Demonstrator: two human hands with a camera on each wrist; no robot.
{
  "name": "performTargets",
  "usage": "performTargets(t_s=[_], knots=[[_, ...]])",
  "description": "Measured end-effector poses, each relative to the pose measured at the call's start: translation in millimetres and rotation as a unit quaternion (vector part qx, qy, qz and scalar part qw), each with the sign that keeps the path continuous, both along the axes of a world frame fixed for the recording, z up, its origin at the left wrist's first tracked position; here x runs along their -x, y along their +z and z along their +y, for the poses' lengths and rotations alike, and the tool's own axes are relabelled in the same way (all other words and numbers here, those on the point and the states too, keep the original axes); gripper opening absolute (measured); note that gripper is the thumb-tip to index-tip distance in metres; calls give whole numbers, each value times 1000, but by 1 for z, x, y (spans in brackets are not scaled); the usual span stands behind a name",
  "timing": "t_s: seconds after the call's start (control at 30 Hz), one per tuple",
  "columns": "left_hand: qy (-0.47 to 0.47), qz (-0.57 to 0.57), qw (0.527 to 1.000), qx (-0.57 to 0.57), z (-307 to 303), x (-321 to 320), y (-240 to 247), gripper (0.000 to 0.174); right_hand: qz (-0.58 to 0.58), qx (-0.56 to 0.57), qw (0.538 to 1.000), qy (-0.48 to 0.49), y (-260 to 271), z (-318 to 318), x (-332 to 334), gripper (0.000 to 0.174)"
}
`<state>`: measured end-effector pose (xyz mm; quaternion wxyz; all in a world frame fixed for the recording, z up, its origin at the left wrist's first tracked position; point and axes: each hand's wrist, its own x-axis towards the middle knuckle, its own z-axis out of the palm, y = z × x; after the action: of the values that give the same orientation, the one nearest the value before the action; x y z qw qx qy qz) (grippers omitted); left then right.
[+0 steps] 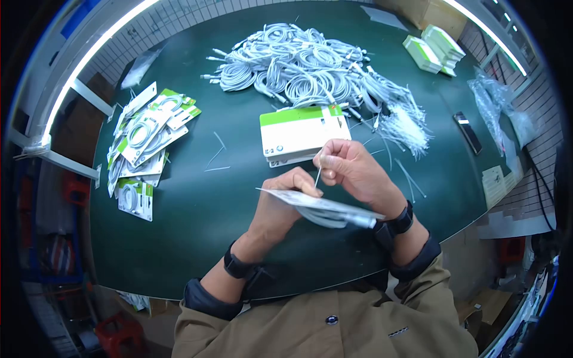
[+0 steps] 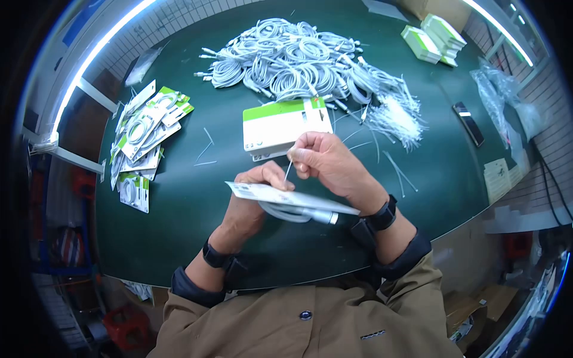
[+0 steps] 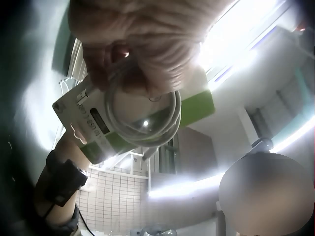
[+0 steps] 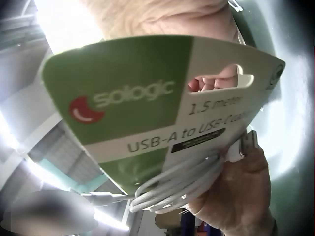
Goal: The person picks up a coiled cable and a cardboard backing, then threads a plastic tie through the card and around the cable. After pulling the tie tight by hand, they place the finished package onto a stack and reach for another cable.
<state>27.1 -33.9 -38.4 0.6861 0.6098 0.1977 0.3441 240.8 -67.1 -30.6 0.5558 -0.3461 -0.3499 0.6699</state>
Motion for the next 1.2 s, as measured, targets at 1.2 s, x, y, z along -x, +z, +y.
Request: performTargets(t_s=[1.2], knots=[[294, -27, 955, 4, 18, 10, 12, 55, -376, -123, 890, -227, 17, -5, -7, 22]])
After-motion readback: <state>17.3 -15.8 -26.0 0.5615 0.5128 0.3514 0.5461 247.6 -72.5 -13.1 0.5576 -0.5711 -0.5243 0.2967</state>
